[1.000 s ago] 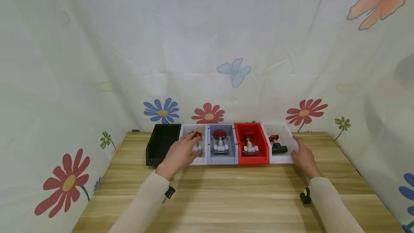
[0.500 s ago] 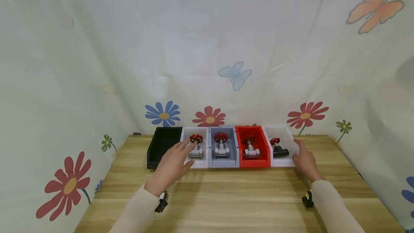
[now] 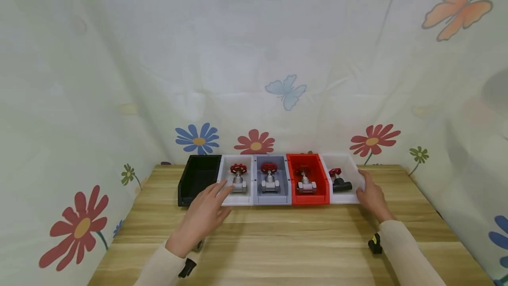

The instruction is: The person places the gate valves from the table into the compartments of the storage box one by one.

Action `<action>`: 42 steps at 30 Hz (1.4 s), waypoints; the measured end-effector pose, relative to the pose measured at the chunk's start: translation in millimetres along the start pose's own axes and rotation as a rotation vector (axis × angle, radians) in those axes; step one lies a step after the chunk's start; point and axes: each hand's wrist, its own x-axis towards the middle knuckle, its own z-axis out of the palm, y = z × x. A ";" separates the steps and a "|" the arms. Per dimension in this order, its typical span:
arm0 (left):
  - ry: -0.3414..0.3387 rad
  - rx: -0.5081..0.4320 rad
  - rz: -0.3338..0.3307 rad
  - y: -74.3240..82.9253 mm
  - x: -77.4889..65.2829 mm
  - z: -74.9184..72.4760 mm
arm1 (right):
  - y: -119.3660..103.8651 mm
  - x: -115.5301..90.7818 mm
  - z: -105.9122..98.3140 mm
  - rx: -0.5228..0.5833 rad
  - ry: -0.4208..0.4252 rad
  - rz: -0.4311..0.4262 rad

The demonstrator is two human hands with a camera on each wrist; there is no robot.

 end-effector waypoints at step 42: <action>-0.155 0.003 -0.214 -44.4 -71.2 13.1 | 2.8 2.6 2.6 -0.025 0.057 -0.047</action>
